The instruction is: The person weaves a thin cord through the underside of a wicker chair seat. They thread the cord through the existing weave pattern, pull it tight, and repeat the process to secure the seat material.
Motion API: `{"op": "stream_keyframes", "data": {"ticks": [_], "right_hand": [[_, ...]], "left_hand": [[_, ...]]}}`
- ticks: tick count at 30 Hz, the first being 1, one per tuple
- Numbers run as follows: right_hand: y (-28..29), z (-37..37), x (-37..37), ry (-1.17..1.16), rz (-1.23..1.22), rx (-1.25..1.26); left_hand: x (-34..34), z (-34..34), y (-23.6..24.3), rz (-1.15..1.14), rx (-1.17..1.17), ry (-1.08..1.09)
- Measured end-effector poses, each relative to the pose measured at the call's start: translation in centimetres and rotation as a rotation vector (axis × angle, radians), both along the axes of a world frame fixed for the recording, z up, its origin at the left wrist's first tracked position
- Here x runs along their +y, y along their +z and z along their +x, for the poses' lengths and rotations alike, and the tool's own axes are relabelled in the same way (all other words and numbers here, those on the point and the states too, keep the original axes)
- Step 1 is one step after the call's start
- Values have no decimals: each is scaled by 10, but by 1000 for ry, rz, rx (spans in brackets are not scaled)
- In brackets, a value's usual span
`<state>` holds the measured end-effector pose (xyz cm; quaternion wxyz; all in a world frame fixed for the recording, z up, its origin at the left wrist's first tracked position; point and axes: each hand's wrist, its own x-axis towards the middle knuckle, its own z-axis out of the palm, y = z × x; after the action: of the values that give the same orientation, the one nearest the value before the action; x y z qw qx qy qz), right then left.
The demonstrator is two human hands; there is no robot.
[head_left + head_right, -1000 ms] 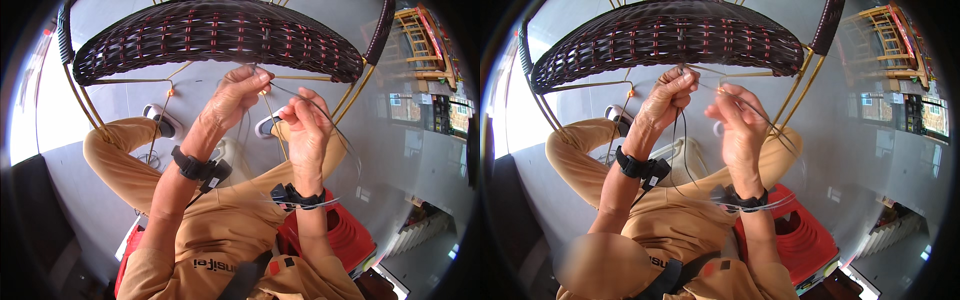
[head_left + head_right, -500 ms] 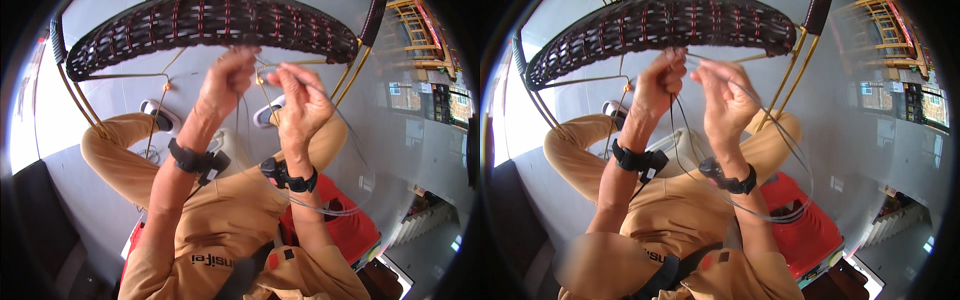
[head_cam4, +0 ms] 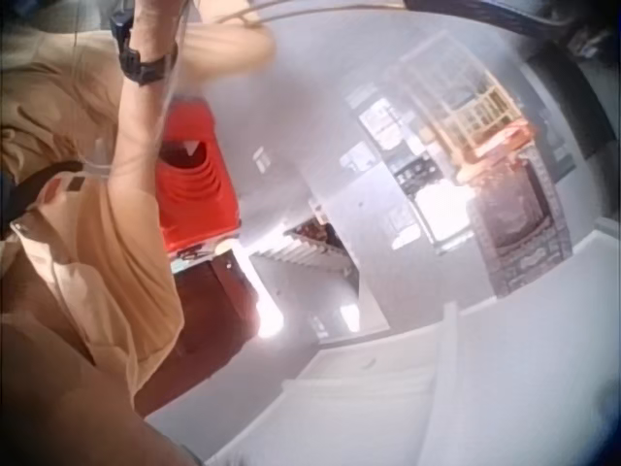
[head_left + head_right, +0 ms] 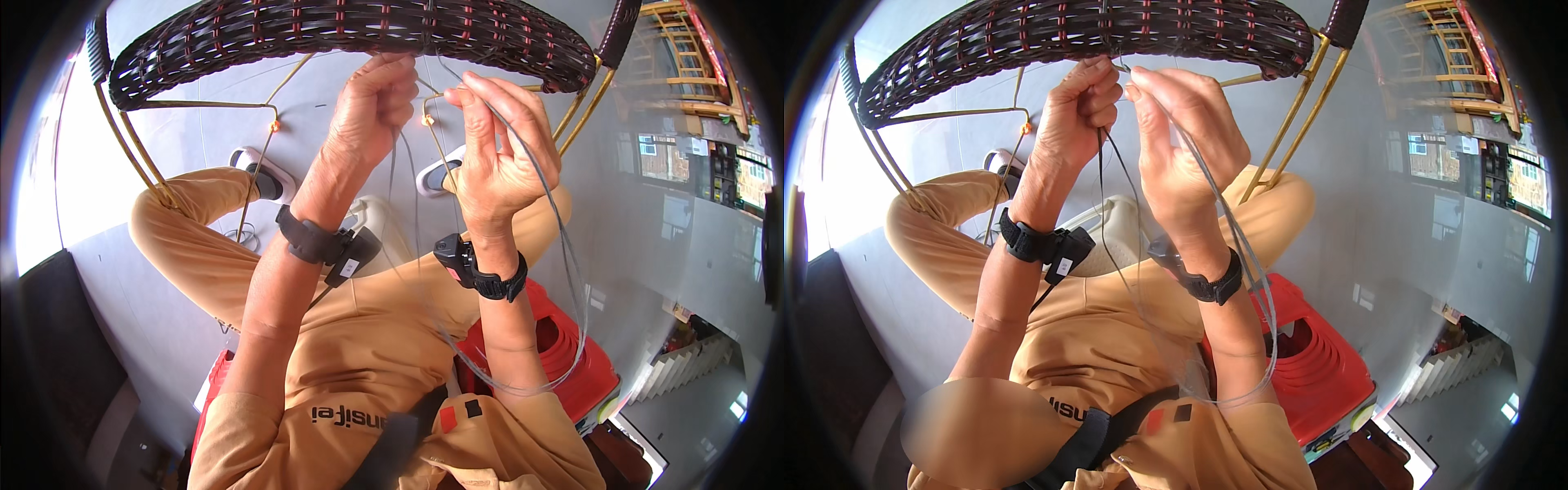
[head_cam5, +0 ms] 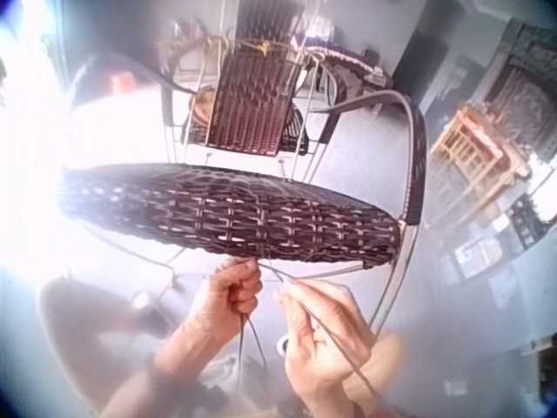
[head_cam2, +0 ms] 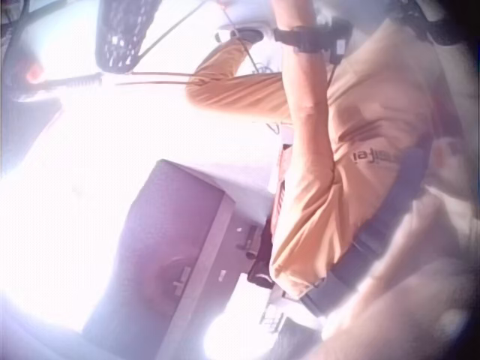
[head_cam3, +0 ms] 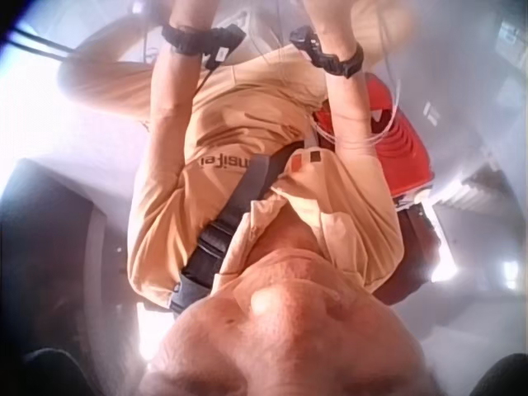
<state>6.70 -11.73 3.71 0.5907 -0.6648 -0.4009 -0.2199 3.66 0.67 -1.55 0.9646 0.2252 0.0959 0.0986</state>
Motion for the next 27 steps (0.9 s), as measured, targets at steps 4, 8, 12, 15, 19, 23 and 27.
{"op": "stream_keyframes", "data": {"ticks": [4, 8, 12, 15, 19, 23, 27], "right_hand": [[-1, 3, 2, -26, -53, -62], [3, 3, 1, -104, -62, -131], [4, 3, 2, -91, -48, -135], [3, 3, 3, -118, -79, -148], [2, 2, 4, -147, -98, -164], [0, 3, 8, -166, -98, -188], [-3, 8, 15, -196, -91, -227]], "left_hand": [[-1, 1, 8, -3, 57, 5], [-1, 2, 8, -20, 57, 2], [-2, 3, 8, -22, 52, 4], [-2, 1, 9, -15, 23, -6], [-1, 3, 6, -41, 7, -31], [-2, 2, 7, -22, 29, -7], [-2, 2, 7, -27, 25, -7]]}}
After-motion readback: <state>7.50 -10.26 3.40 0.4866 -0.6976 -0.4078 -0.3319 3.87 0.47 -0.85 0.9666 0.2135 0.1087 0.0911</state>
